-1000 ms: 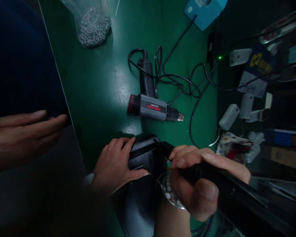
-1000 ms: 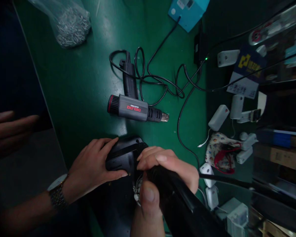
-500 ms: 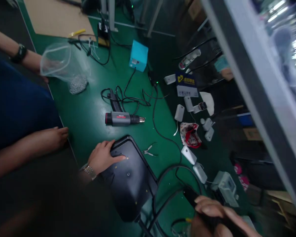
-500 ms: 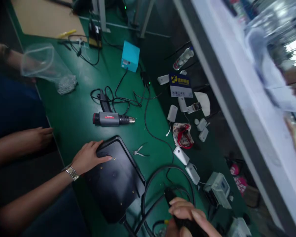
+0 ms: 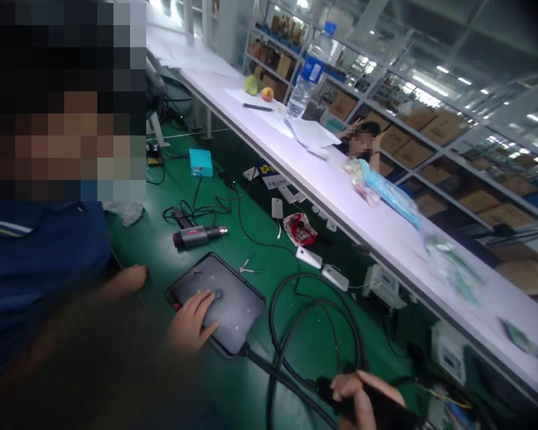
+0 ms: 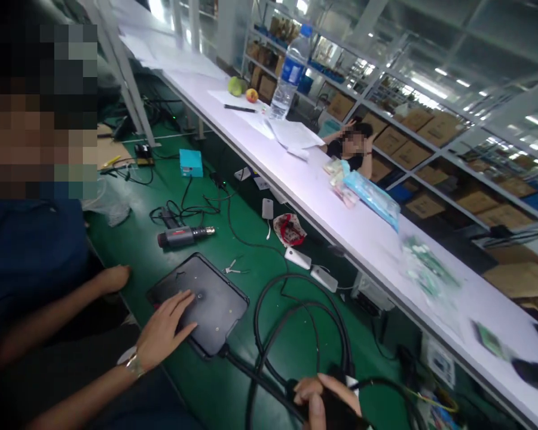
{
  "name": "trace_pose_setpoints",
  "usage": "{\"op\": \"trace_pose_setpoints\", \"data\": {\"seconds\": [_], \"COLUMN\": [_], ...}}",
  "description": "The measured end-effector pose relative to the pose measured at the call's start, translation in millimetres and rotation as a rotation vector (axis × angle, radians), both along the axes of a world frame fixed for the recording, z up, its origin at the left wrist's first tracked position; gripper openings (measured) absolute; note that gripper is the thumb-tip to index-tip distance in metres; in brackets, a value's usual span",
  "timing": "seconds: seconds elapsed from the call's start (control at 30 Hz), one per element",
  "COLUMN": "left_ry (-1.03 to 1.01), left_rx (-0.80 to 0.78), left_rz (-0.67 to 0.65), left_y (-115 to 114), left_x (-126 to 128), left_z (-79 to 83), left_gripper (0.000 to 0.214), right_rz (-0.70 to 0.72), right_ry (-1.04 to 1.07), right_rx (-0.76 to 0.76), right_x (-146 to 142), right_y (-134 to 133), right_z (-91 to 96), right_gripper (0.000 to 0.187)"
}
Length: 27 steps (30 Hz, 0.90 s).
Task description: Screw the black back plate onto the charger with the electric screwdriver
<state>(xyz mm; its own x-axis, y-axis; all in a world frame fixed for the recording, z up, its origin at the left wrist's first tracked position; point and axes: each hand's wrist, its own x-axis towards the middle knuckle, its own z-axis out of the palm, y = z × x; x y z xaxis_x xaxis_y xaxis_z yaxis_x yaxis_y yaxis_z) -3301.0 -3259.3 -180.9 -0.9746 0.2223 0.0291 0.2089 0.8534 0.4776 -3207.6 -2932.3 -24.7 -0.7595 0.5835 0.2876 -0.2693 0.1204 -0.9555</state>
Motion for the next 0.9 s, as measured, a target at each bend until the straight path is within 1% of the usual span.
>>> {"op": "trace_pose_setpoints", "data": {"seconds": [0.03,0.1,0.17,0.23,0.3,0.4,0.47,0.53,0.67,0.73,0.8,0.87,0.9], "left_ry": [-0.028,-0.111,-0.238,-0.395,-0.514,-0.556,-0.561,-0.571,-0.566,-0.555,-0.550,-0.562,-0.577], "left_rx": [0.044,0.128,0.210,0.275,0.312,0.349,0.382,0.405,0.422,0.419,0.420,0.439,0.460], "left_rz": [-0.034,-0.068,-0.116,-0.154,-0.146,-0.088,-0.063,-0.058,-0.049,-0.013,0.036,0.075,0.084], "left_y": [6,17,27,38,48,61,66,68,66,62,57,54,54], "left_x": [21,58,83,94,95,89,88,89,93,93,92,90,89], "left_z": [5.6,15.8,27.1,40.8,55.6,72.4,76.4,74.9,65.0,61.3,60.1,62.1,64.6], "left_gripper": [0.059,0.046,0.035,0.032,0.034,0.034,0.034,0.034,0.031,0.030,0.029,0.032,0.033], "right_rz": [-0.010,-0.052,-0.095,-0.094,-0.061,-0.025,-0.020,-0.021,-0.023,-0.023,-0.025,-0.035,-0.040], "right_ry": [-0.001,-0.047,-0.132,-0.208,-0.249,-0.265,-0.264,-0.272,-0.334,-0.366,-0.382,-0.373,-0.358], "right_rx": [-0.103,-0.370,-0.639,-0.849,-0.974,-1.026,-1.024,-1.029,-1.046,-1.052,-1.083,-1.155,-1.206], "right_x": [7,17,22,25,26,25,24,22,17,13,7,0,-4], "right_y": [0,-2,-7,-13,-18,-23,-22,-18,-4,4,11,15,16], "right_z": [-0.3,-0.9,-2.4,-5.9,-10.9,-17.3,-19.1,-20.2,-26.0,-30.4,-32.9,-31.9,-30.2], "right_gripper": [0.023,0.019,0.021,0.022,0.021,0.020,0.020,0.021,0.026,0.036,0.055,0.072,0.076]}}
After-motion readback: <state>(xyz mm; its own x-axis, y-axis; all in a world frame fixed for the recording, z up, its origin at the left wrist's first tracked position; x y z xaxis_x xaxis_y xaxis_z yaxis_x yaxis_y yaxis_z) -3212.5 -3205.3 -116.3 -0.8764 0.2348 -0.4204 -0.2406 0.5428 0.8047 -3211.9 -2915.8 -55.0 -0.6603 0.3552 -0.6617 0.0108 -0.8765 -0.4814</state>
